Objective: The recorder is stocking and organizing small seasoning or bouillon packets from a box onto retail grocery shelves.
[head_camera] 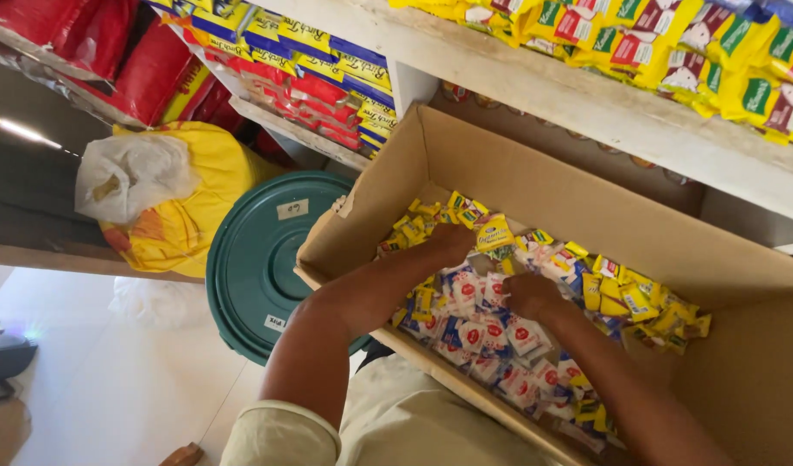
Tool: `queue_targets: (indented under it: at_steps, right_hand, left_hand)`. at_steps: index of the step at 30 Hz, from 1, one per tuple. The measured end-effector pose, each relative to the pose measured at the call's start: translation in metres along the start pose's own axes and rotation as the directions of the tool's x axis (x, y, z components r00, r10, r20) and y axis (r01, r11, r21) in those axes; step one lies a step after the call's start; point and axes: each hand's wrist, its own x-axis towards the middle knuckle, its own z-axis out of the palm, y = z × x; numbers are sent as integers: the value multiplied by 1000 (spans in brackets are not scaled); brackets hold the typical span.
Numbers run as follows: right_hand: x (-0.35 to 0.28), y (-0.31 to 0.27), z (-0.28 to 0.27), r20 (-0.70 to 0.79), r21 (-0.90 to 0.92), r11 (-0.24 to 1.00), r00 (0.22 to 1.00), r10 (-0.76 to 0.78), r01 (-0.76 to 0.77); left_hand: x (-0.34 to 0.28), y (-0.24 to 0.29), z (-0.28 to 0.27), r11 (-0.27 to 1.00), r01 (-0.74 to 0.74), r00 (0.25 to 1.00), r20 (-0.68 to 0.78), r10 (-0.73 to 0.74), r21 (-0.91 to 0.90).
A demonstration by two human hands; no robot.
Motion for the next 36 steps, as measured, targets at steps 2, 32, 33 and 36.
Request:
queue_targets:
  at_steps: [2,32,33,36]
  right_hand:
    - [-3,-6,-3,12,50,999,1000,15,-15]
    - [87,-17,121,-9,977,208,989,-148,40]
    - [89,-16,117,28,998,66,995,-95,-22]
    - [87,-4,98,161,914,-322,951,-265,-245]
  left_hand:
    - [-33,-4,-20,999,4,999,42,-2,-34]
    - [-95,55,-139,745,-9,866,367,339,-667]
    - [-89,52,-141,735,-14,859,368,356,-678]
    - [-77,45,-146,697,-20,832,375,409,-717]
